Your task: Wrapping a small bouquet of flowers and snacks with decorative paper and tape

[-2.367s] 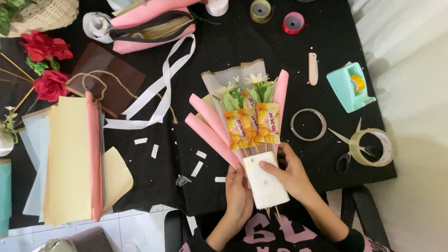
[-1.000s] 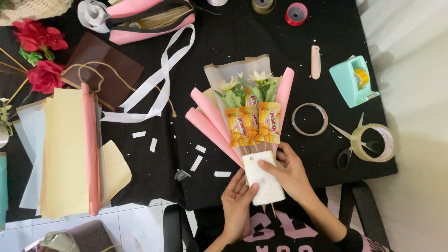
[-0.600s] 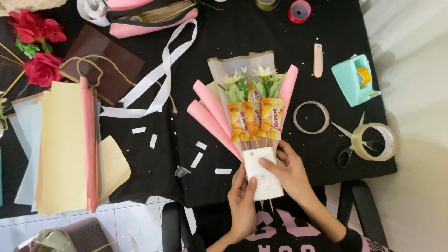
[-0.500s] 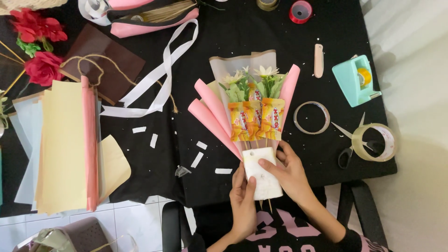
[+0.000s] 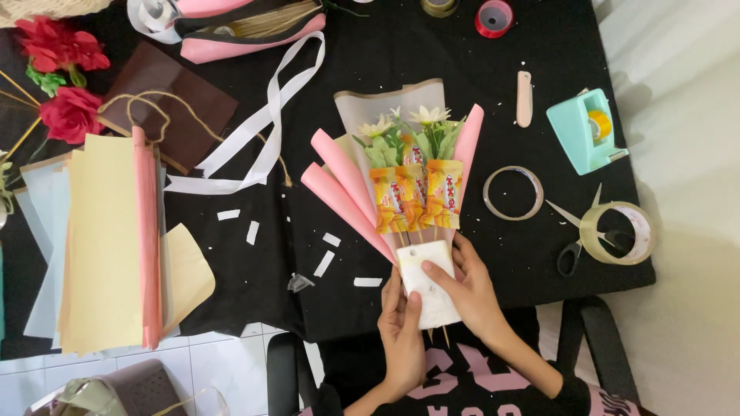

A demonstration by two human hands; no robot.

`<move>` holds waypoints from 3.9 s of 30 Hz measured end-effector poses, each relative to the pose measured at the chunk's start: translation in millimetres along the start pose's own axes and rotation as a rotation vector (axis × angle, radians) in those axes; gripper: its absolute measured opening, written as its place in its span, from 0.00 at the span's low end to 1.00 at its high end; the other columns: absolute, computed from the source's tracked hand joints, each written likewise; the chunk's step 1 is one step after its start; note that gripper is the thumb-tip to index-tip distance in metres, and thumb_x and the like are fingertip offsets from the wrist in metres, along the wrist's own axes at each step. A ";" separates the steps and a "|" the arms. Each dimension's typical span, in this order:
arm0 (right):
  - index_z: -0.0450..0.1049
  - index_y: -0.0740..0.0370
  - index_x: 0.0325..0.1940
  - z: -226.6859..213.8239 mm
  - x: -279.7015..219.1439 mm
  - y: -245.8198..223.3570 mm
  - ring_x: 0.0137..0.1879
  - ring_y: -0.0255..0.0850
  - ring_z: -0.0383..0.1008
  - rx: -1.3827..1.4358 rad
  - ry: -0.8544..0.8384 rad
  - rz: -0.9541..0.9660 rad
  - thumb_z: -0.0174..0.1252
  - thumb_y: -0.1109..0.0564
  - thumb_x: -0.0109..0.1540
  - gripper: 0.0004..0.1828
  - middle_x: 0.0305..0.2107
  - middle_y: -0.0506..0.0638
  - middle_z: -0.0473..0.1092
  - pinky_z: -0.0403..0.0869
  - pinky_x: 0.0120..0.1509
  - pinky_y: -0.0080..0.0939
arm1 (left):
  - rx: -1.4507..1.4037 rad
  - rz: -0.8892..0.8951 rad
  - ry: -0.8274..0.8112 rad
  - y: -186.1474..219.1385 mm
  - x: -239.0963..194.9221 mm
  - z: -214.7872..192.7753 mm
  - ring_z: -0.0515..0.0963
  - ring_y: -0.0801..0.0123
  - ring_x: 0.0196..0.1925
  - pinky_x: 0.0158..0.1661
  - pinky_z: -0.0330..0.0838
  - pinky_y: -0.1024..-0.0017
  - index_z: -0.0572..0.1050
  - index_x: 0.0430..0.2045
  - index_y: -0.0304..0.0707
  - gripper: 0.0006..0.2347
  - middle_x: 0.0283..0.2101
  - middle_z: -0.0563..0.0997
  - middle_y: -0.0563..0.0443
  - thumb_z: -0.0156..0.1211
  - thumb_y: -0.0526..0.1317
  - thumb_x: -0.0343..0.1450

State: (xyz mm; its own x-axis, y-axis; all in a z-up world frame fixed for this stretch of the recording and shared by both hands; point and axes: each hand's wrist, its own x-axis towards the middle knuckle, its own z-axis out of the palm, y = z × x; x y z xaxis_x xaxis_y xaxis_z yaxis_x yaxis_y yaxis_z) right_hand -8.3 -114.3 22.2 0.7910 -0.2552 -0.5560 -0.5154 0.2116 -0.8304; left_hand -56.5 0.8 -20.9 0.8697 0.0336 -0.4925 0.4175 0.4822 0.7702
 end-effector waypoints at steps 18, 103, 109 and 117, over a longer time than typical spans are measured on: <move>0.54 0.57 0.77 3.3 -12.7 9.8 0.65 0.39 0.71 0.140 -0.069 -0.111 0.59 0.56 0.59 0.42 0.63 0.54 0.69 0.75 0.62 0.40 | -0.161 0.003 -0.016 13.4 -4.4 10.3 0.70 0.65 0.69 0.67 0.68 0.63 0.61 0.70 0.39 0.27 0.70 0.63 0.51 0.54 0.43 0.73; 0.67 0.71 0.67 -19.9 -17.6 -4.7 0.60 0.48 0.71 -0.467 0.112 -0.902 0.58 0.56 0.65 0.28 0.55 0.60 0.72 0.72 0.66 0.42 | -0.053 0.450 -0.296 7.5 58.0 7.3 0.76 0.67 0.50 0.48 0.73 0.70 0.53 0.54 0.48 0.26 0.54 0.72 0.37 0.68 0.37 0.70; 0.73 0.71 0.63 -128.0 48.0 -55.7 0.61 0.55 0.68 -0.753 0.623 -1.112 0.49 0.52 0.74 0.21 0.56 0.61 0.73 0.67 0.70 0.54 | -0.187 0.382 -0.203 28.5 70.8 4.7 0.84 0.44 0.45 0.42 0.85 0.44 0.55 0.55 0.47 0.28 0.59 0.71 0.30 0.70 0.35 0.67; 0.74 0.73 0.58 -242.4 123.9 -89.2 0.42 0.48 0.78 -0.665 0.349 -0.213 0.50 0.50 0.75 0.21 0.37 0.65 0.75 0.78 0.48 0.44 | 0.021 0.346 -0.205 35.8 76.2 -10.6 0.77 0.64 0.48 0.46 0.79 0.63 0.56 0.55 0.47 0.29 0.50 0.77 0.35 0.70 0.37 0.66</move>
State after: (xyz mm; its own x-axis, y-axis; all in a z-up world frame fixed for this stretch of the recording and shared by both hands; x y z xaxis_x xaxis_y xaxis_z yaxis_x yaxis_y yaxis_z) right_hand 55.8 -393.4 18.7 0.8024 -0.5325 -0.2695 -0.5406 -0.4570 -0.7063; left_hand 21.9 29.9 -35.1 0.9935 0.0141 -0.1134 0.0946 0.4553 0.8853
